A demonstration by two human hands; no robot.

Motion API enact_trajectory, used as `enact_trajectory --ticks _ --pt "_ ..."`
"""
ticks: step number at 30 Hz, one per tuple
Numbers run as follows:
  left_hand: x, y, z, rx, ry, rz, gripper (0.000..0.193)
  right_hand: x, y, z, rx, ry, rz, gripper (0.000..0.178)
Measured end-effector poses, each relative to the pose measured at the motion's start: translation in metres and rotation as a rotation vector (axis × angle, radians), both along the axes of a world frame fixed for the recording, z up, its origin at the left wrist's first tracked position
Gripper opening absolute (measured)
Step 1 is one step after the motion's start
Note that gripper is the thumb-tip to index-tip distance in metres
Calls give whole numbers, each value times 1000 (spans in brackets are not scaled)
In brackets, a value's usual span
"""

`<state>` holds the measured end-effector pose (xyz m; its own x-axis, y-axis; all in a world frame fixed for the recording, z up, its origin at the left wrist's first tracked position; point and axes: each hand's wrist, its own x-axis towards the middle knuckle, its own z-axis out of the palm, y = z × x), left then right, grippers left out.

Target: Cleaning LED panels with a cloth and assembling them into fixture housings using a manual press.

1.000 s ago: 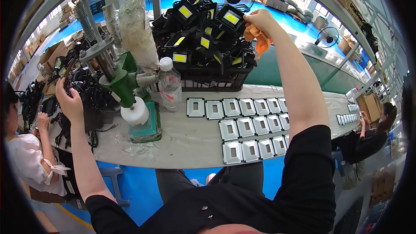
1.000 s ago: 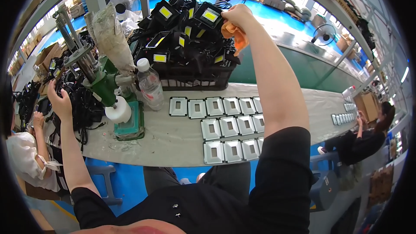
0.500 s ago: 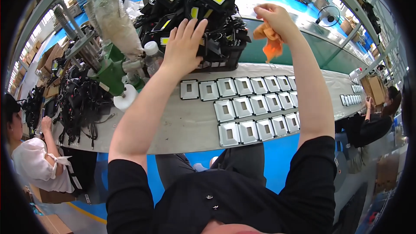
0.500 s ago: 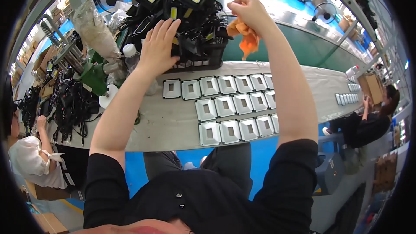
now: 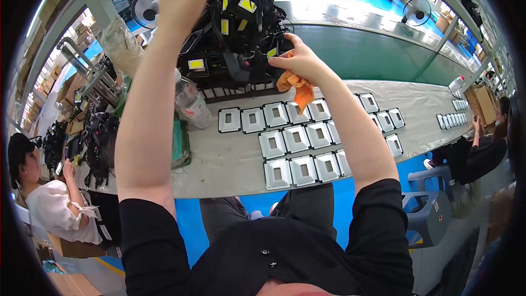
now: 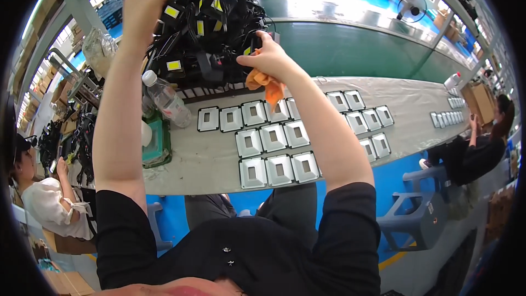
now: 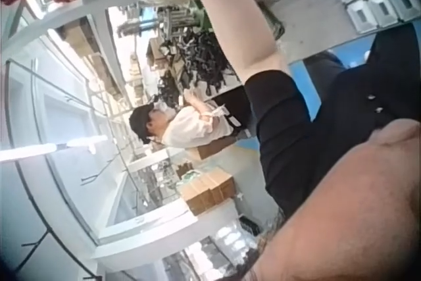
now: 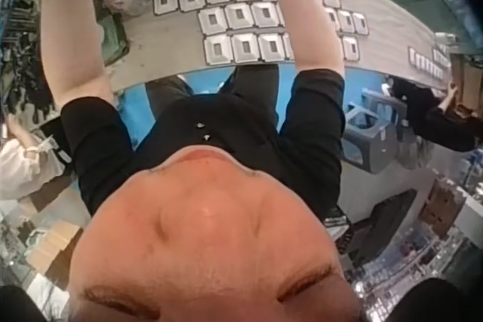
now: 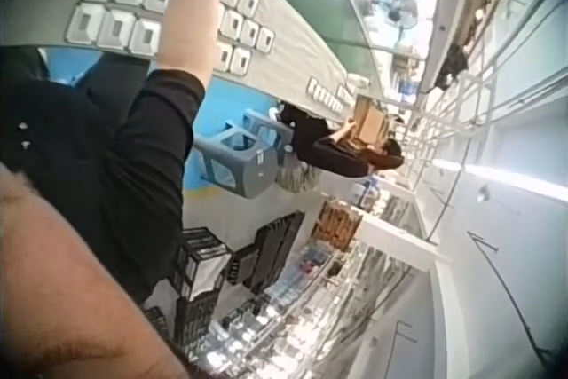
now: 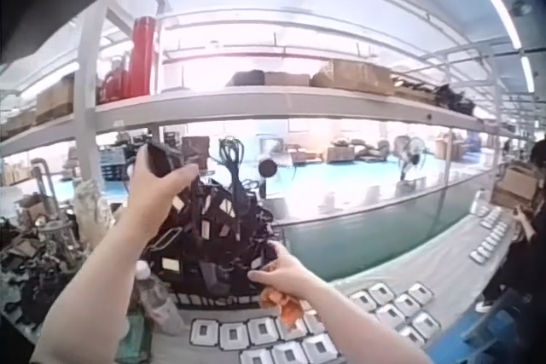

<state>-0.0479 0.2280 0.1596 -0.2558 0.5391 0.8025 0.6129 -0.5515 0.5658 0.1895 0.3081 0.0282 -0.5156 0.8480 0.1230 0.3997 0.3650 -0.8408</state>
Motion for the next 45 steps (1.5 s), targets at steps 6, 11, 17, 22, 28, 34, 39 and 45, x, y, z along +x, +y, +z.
enact_trajectory --ticks 6,11,17,22,28,34,39,45 --pt "24 -107 13 48 6 -44 71 10 -63 39 -214 414 167 62" --pt "21 -196 -76 -39 378 322 65 29 -119 33 -683 766 469 27" --pt "57 -245 -142 -242 304 415 82 -40 -218 2 -183 643 485 30" --pt "54 -276 -157 -507 113 155 96 -62 -234 -22 293 437 303 24" --pt "46 -291 -165 -619 -123 -134 111 -56 -252 -19 432 358 296 25" --pt "37 -285 -166 -582 -229 -446 106 -38 -250 0 518 335 492 30" --pt "52 -275 -166 -548 -287 -359 99 -38 -251 -4 633 327 431 37" --pt "64 -269 -170 -300 -18 -106 93 -24 -264 -7 780 244 295 35"
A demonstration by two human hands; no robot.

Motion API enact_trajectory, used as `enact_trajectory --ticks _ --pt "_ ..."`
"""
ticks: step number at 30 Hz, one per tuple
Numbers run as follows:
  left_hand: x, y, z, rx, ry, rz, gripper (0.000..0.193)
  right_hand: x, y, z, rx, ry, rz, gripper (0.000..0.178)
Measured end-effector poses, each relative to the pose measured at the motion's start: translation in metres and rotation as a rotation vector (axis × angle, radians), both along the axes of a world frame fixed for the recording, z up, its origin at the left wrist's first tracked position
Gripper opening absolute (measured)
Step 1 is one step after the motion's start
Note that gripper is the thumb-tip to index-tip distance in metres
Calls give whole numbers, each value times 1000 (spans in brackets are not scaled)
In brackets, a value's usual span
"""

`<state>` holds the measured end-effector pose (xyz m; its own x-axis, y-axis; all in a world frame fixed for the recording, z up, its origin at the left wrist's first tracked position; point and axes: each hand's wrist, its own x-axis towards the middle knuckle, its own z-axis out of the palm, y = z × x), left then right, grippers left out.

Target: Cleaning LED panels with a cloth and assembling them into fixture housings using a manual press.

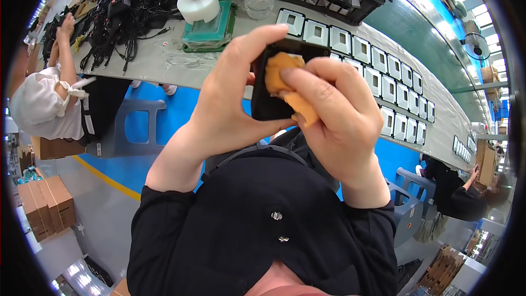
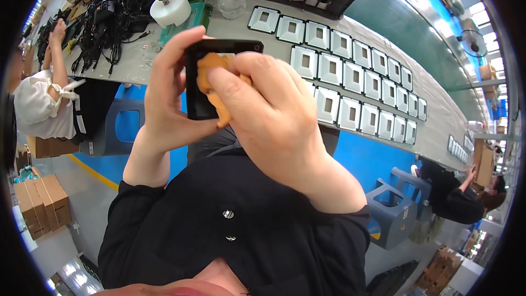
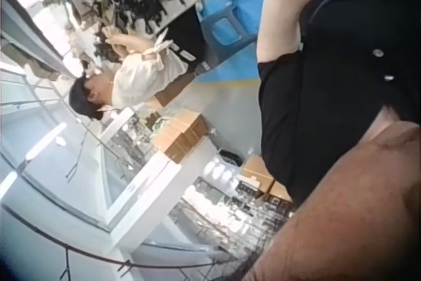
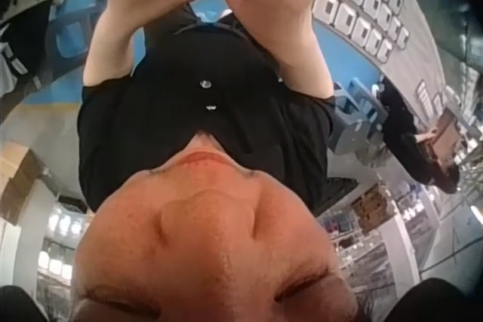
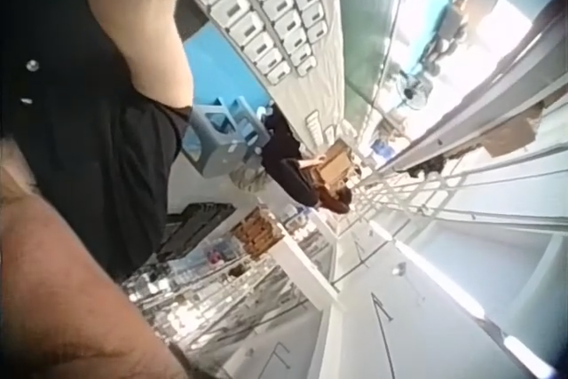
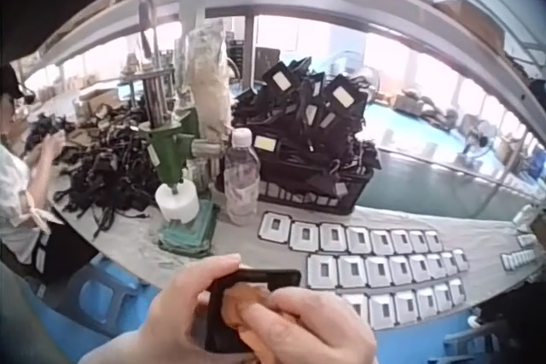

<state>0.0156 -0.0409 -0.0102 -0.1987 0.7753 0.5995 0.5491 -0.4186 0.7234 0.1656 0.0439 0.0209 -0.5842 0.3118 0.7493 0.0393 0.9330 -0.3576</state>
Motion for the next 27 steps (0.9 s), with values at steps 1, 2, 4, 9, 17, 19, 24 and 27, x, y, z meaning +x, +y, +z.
enact_trajectory --ticks 1,2,4,9,17,19,24,27 --pt "2 2 -5 17 -25 -30 91 6 1 3 0 4 -1 35" --pt "6 3 -9 28 -16 -40 91 13 1 8 -92 -103 35 34" --pt "10 1 -14 10 33 -49 93 23 3 16 -236 -239 86 32" --pt "14 5 -14 -50 2 27 96 36 4 19 -83 103 -49 32" --pt "18 6 -15 11 28 57 94 14 6 -3 3 -96 -17 29" --pt "20 5 -13 2 41 116 95 15 11 -8 -44 -28 64 40" --pt "15 -1 -6 -56 -16 98 98 49 23 14 -464 158 27 20" --pt "11 -5 -8 -140 33 70 105 61 27 19 -1077 -10 123 22"
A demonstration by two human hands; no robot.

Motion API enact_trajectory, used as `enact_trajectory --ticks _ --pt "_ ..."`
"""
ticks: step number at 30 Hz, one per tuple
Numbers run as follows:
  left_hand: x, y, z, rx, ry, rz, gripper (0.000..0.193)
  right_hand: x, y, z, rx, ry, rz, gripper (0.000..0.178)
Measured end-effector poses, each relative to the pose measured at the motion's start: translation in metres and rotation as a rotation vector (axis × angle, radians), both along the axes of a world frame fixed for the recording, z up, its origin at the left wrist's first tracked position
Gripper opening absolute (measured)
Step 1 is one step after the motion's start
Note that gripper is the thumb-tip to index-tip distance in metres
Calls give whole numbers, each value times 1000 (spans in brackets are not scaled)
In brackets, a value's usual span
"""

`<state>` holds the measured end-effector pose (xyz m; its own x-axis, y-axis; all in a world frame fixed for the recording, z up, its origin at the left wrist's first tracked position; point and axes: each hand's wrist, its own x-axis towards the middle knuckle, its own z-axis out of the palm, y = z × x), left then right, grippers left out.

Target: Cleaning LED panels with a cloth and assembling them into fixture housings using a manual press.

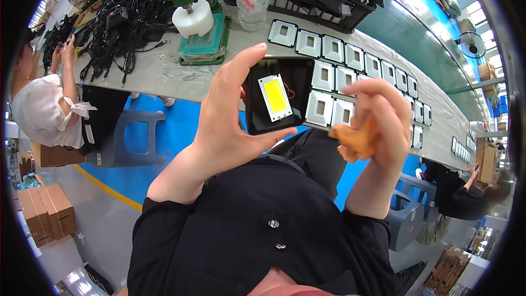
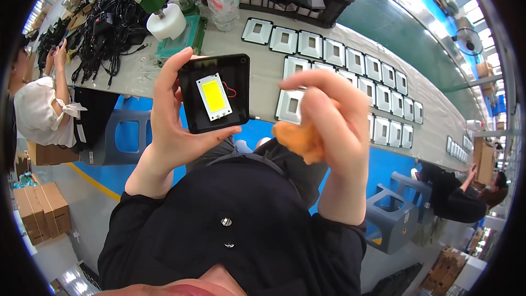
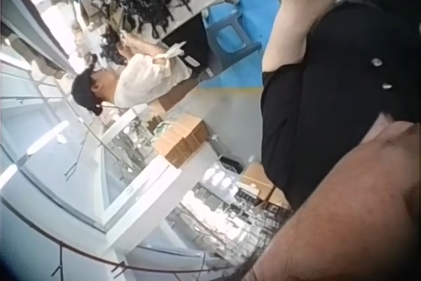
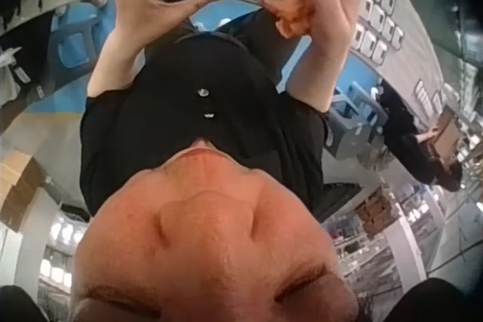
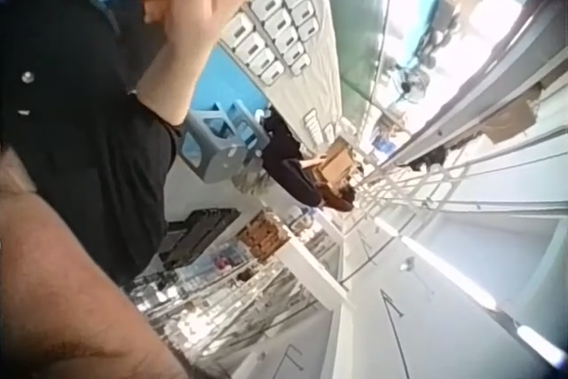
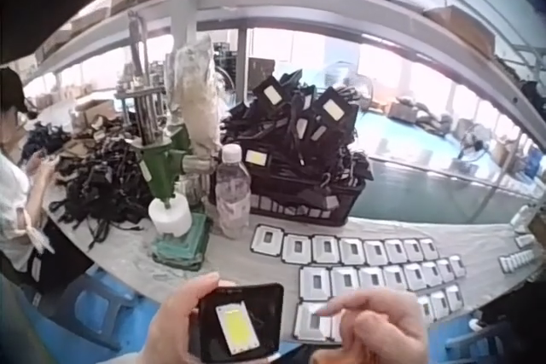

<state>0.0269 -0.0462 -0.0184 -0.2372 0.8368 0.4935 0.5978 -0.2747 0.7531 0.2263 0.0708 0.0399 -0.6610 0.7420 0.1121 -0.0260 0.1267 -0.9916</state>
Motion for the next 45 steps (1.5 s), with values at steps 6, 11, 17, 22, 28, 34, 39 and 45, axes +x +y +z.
enact_trajectory --ticks 6,11,17,22,28,34,39,45 --pt "-3 2 -8 142 1 66 93 -38 -16 -16 509 -2 -214 18" --pt "-2 9 -4 299 313 180 84 -63 -23 -14 809 -265 -137 20" --pt "-20 -9 10 3 -22 -78 110 -50 -8 -10 690 -175 -44 36" --pt "-41 -11 21 -194 -296 -409 112 -63 16 10 306 -440 341 31" --pt "-61 -5 13 -69 -439 -45 74 -81 11 -26 -448 -76 237 23" --pt "-11 -19 -7 153 -544 -129 56 -96 -46 -58 -637 275 203 25" --pt "-18 -13 -10 37 -813 -111 47 -78 -46 -55 -183 -17 195 28" --pt "-13 -19 1 -66 -1070 -247 49 -50 -23 -34 690 -120 -174 12"
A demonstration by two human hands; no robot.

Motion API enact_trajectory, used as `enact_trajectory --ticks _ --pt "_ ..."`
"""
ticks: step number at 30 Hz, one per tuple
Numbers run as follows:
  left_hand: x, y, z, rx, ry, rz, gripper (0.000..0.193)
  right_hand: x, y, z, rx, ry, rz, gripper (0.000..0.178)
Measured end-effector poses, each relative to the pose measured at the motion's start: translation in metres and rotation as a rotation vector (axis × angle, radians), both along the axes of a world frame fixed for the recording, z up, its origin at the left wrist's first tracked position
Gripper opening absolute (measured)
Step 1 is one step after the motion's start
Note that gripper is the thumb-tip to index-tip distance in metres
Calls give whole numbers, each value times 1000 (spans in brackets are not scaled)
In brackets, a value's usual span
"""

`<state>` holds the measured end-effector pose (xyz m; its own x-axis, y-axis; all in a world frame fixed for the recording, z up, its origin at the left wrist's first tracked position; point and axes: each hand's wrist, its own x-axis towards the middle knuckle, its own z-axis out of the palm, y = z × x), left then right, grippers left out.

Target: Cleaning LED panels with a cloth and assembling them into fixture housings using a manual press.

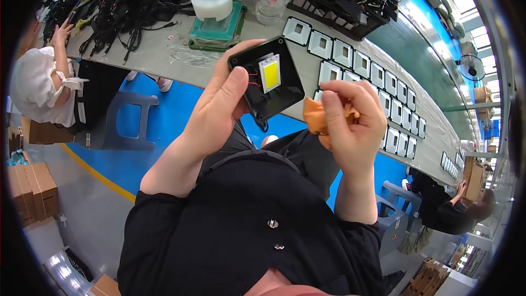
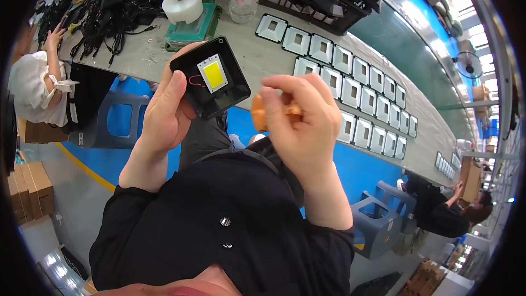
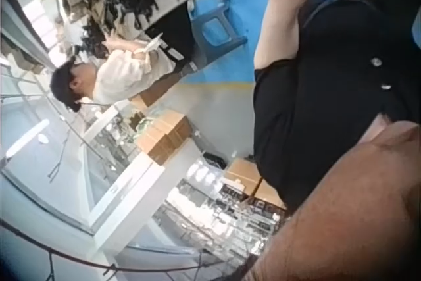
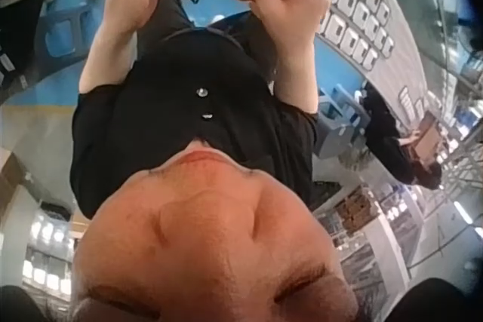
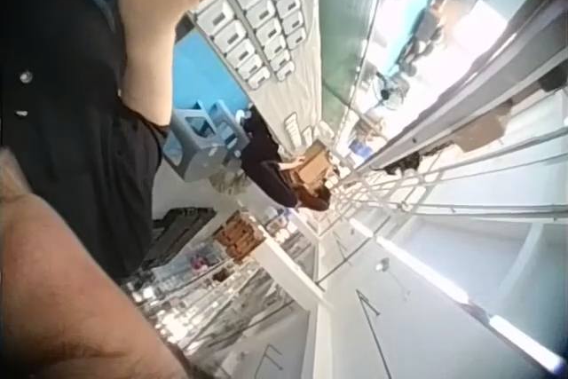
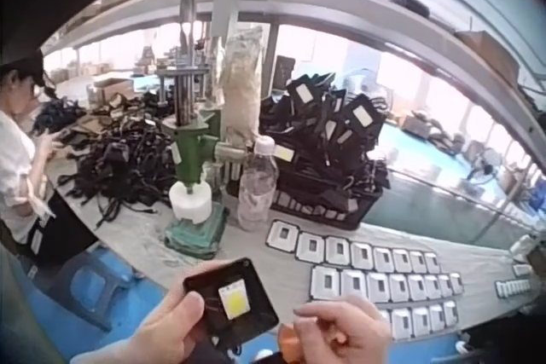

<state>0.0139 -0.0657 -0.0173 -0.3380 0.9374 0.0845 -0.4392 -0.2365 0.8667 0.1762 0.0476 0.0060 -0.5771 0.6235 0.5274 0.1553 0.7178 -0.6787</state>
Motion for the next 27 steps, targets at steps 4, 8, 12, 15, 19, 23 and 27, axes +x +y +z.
enact_trajectory --ticks 4,8,12,15,19,23,27 --pt "10 -2 4 121 169 5 48 -24 -11 2 188 -35 23 31" --pt "11 -4 1 190 306 23 50 -32 -16 0 224 9 2 33" --pt "11 -9 2 172 290 27 50 -27 -16 3 194 74 43 22" --pt "14 -9 7 176 278 64 51 -28 -19 11 305 14 64 33" --pt "12 -9 4 196 379 92 52 -29 -22 14 311 -58 32 37" --pt "11 -11 4 244 340 88 54 -30 -20 6 342 20 34 42" --pt "11 -15 4 250 316 94 57 -27 -16 8 368 90 64 42"
